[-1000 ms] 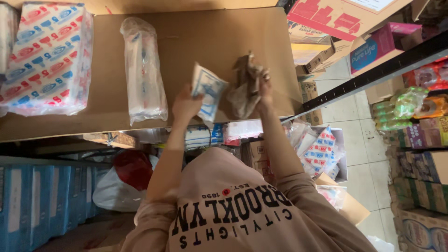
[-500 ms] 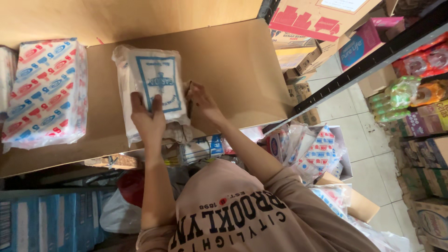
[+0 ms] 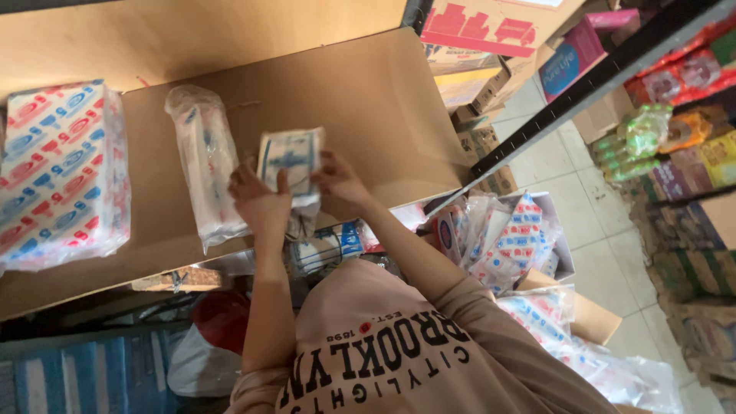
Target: The person wipes the surfaces of multiple plastic-wrapped packages with a cloth on a metal shelf. They pick up each package, wipe it, and place it back on the shelf or into a box, repeating the process for several items.
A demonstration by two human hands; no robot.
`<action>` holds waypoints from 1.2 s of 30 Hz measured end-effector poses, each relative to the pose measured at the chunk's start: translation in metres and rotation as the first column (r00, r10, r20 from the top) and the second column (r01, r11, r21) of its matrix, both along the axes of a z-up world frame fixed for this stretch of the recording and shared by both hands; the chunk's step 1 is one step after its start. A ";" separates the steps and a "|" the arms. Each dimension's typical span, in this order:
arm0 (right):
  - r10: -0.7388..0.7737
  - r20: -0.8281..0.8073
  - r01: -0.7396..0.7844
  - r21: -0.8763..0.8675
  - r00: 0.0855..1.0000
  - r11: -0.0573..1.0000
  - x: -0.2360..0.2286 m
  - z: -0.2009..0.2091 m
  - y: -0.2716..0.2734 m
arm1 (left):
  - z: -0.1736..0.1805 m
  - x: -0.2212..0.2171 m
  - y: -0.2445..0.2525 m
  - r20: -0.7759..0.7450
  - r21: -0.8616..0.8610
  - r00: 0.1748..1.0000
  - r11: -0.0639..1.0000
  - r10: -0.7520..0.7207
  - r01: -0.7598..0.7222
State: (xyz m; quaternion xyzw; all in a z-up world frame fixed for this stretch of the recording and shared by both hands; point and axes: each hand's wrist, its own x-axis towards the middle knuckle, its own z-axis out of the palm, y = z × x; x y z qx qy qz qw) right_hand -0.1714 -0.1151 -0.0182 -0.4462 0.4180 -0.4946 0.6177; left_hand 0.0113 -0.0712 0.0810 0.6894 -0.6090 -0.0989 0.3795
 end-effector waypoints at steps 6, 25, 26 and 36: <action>-0.053 -0.215 0.078 0.110 0.975 0.991 0.028 -0.009 0.013 | -0.010 0.001 0.002 0.161 0.000 0.986 0.999 -0.034 0.035; -0.425 -0.118 0.420 -0.063 0.897 0.905 -0.030 0.051 0.116 | 0.018 -0.075 0.031 0.289 -0.217 0.777 0.752 -0.559 0.622; -0.452 -0.122 0.446 -0.077 0.884 0.892 -0.036 0.051 0.121 | 0.021 -0.083 0.033 0.285 -0.239 0.750 0.714 -0.596 0.658; -0.642 -0.198 0.667 0.108 0.741 0.737 -0.134 0.028 0.203 | 0.010 -0.210 0.078 0.163 -0.202 0.382 0.348 -0.910 0.915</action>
